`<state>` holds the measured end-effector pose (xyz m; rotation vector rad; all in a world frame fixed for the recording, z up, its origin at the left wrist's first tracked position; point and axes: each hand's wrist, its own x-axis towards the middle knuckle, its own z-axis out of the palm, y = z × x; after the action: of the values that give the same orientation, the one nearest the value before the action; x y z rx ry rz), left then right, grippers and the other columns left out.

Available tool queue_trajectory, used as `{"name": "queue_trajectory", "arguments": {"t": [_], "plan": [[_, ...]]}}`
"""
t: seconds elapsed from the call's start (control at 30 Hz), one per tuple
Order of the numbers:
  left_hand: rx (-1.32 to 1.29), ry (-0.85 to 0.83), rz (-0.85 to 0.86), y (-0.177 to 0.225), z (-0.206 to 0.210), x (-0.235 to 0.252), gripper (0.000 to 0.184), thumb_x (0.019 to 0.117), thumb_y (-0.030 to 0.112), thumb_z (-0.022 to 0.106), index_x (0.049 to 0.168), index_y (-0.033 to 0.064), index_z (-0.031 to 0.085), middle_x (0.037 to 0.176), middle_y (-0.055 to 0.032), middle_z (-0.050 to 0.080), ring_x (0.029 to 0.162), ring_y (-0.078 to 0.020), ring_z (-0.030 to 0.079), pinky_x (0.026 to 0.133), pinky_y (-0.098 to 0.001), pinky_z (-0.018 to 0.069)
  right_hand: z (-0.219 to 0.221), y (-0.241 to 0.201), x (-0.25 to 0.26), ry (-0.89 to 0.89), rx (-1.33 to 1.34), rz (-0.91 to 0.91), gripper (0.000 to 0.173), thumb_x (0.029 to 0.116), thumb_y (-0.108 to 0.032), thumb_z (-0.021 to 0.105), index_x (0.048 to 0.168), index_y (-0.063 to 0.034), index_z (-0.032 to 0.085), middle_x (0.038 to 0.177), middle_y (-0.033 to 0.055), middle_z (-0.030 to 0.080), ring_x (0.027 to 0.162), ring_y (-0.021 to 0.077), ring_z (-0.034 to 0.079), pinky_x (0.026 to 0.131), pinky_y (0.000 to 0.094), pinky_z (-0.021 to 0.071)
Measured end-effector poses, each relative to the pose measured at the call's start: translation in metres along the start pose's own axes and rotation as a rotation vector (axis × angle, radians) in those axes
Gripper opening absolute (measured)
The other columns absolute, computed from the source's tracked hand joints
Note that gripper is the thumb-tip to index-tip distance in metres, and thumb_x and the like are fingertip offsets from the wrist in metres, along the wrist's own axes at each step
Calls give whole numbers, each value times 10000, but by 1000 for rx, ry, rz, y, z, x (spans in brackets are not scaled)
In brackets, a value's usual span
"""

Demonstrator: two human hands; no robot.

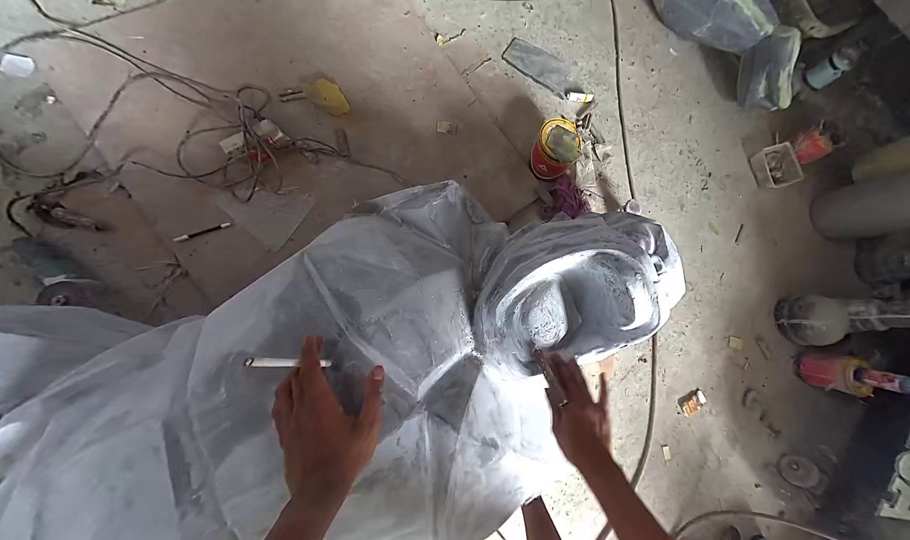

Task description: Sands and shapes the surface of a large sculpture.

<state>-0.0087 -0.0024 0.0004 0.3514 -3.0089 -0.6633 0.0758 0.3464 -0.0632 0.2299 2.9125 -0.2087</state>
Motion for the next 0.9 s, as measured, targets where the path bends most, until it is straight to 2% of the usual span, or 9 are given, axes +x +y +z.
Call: {"name": "queue_trajectory", "arguments": {"t": [0.07,0.17,0.27,0.37,0.47,0.57,0.7,0.77,0.9], "plan": [[-2,3,11,-1,-1,-1,905,929,651,508,1612,99,288,1546,-185,473,1382,-417,475,1157,-602,332,-2,11,6,-10,-79,89,491,1069,-332,397,1547,-280,496,1622,-41,438,1543,240,325,1189,765,162],[-2,11,13,-1,2,1,910,932,656,503,1616,98,283,1552,-182,468,1385,-413,475,1166,-596,327,5,-35,2,-38,101,190,563,1081,-423,351,1550,-143,484,1623,53,432,1543,257,323,1260,585,234],[5,6,-1,0,0,2,916,925,673,493,1607,93,302,1547,-183,477,1385,-418,474,1165,-588,331,6,-18,2,-62,56,69,513,1080,-389,350,1532,-217,520,1614,-38,448,1538,199,335,1256,606,235],[1,15,-5,0,1,2,905,926,676,487,1601,97,318,1540,-184,485,1378,-418,482,1162,-587,332,-32,23,29,-129,-37,99,474,1082,-337,325,1464,-257,593,1533,-70,548,1475,178,442,1206,561,337],[-23,14,23,-2,3,3,910,944,668,487,1607,74,299,1562,-197,455,1400,-424,462,1187,-587,308,-94,34,49,167,43,27,441,1058,-317,416,1204,-55,739,1246,129,725,1166,290,690,1025,478,536],[-15,30,30,-3,5,1,911,937,673,490,1598,71,315,1543,-208,474,1384,-441,472,1171,-595,319,-141,63,76,455,-61,-88,426,1032,-262,446,1350,-84,667,1490,92,582,1378,320,539,1060,547,470],[-4,16,23,-2,6,1,913,939,681,483,1601,76,313,1541,-224,468,1392,-464,452,1160,-615,317,-129,116,109,322,-165,-42,529,1013,-400,463,1541,-390,473,1724,20,201,1570,384,190,1152,629,341],[5,14,20,-1,4,1,922,936,684,494,1605,78,307,1542,-229,466,1393,-463,453,1163,-614,319,-118,125,115,313,-66,-38,493,1004,-487,477,1495,-459,514,1716,57,211,1516,347,325,1091,578,435],[19,-2,10,-6,4,-1,926,937,676,503,1610,78,288,1537,-248,457,1400,-452,447,1163,-613,321,-120,102,127,410,362,99,362,1001,-454,607,1172,-179,770,1474,119,546,1278,287,586,1012,517,530]]}}
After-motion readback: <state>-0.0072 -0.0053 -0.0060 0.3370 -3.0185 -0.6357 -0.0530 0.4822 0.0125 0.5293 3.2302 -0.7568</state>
